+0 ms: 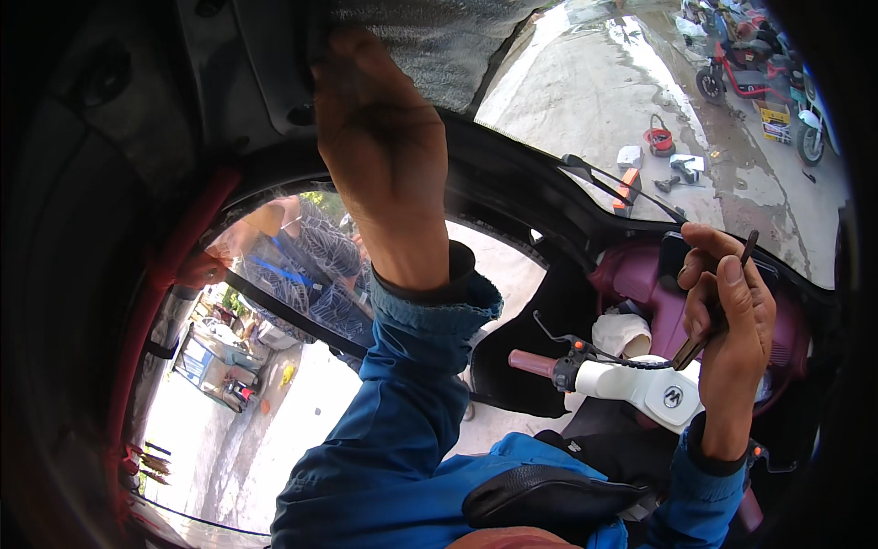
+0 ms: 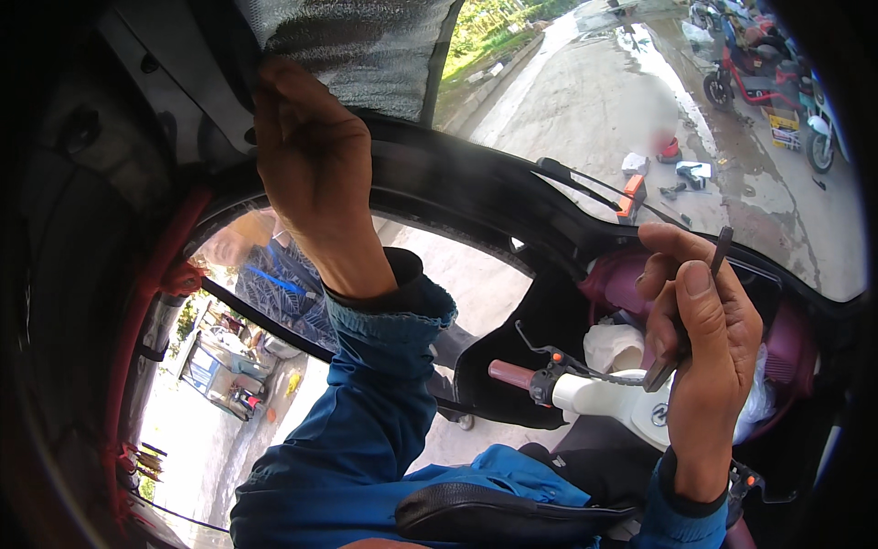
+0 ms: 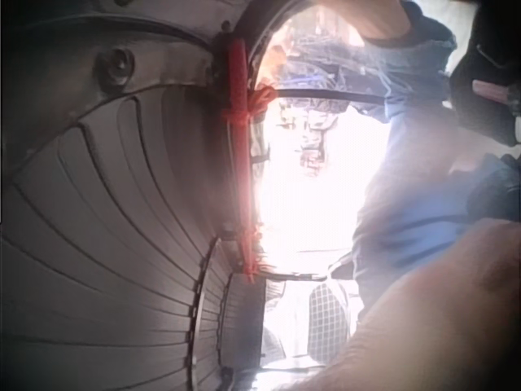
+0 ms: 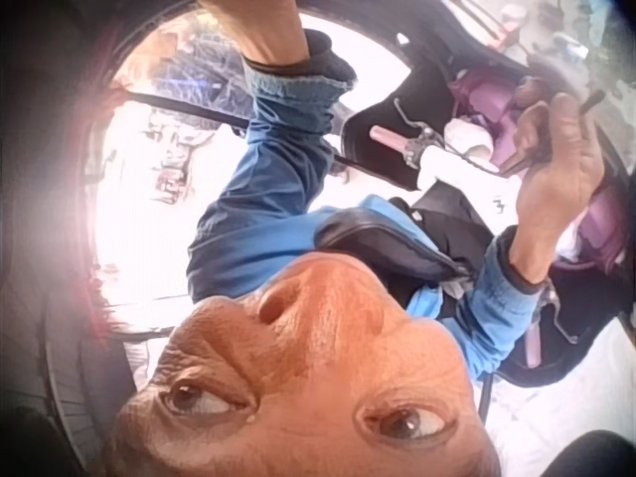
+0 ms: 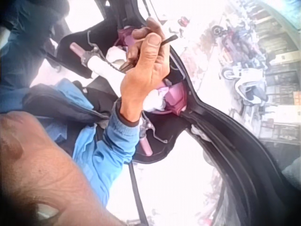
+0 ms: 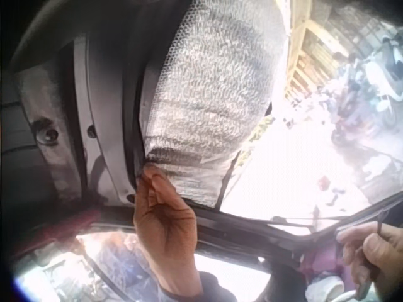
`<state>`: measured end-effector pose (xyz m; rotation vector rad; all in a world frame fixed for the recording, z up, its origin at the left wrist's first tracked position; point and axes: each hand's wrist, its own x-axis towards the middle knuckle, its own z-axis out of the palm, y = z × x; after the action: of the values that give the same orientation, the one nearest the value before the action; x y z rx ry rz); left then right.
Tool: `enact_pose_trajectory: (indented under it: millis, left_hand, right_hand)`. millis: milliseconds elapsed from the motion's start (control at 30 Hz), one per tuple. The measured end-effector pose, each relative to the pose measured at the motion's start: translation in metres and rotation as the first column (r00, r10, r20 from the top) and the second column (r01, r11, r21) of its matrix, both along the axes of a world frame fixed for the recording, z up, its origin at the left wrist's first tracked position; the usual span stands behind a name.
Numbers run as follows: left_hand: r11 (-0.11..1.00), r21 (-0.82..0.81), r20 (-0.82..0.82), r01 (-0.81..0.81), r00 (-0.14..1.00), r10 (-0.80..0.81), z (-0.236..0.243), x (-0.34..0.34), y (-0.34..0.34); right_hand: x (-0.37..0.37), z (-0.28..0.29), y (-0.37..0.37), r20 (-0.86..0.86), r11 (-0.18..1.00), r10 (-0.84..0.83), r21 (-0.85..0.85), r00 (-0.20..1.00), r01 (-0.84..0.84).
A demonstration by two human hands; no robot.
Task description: The person repeatedly uses a small metal tool to pry and reseat the zipper of a transparent scooter cover. They work along the top edge and side seams, adjusting the zipper tape and cover fabric while seated on the scooter.
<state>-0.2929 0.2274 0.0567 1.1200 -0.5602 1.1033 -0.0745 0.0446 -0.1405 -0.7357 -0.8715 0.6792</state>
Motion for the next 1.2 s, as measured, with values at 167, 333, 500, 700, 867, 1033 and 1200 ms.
enact_pose_trajectory:
  millis: [167, 333, 500, 700, 867, 1033, 1200]
  left_hand:
    - [0.997, 0.071, -0.039, -0.04, 0.998, 0.042, 0.0, -0.002, 0.003]
    - [0.966, 0.19, -0.108, -0.175, 0.974, 0.198, 0.001, -0.005, 0.003]
    - [0.989, 0.047, -0.051, -0.142, 0.988, 0.145, 0.001, -0.005, -0.003]
    - [0.999, -0.041, -0.012, -0.029, 1.0, 0.028, 0.0, -0.002, -0.005]
    - [1.0, -0.007, 0.02, -0.012, 1.0, 0.012, 0.0, 0.004, -0.009]
    - [1.0, -0.001, 0.053, 0.027, 0.998, -0.027, -0.002, 0.008, -0.01]
    - [0.99, -0.09, 0.188, -0.104, 0.975, 0.12, -0.009, 0.026, -0.012]
  right_hand:
    - [-0.003, -0.013, -0.006, 0.038, 1.0, -0.02, -0.021, 0.999, 0.021]
    - [0.002, -0.029, -0.006, -0.01, 0.996, 0.042, -0.076, 0.999, -0.043]
    - [0.004, -0.01, 0.003, 0.058, 0.999, 0.037, 0.01, 0.998, -0.038]
    - [-0.009, 0.046, 0.006, 0.148, 0.991, -0.023, 0.131, 0.989, 0.003]
    - [-0.009, 0.104, 0.011, 0.263, 0.935, -0.192, 0.342, 0.945, 0.095]
    - [-0.018, 0.16, 0.02, 0.244, 0.886, -0.247, 0.45, 0.938, 0.116]
    - [-0.048, 0.191, 0.014, -0.009, 0.827, -0.407, 0.42, 0.913, 0.373]
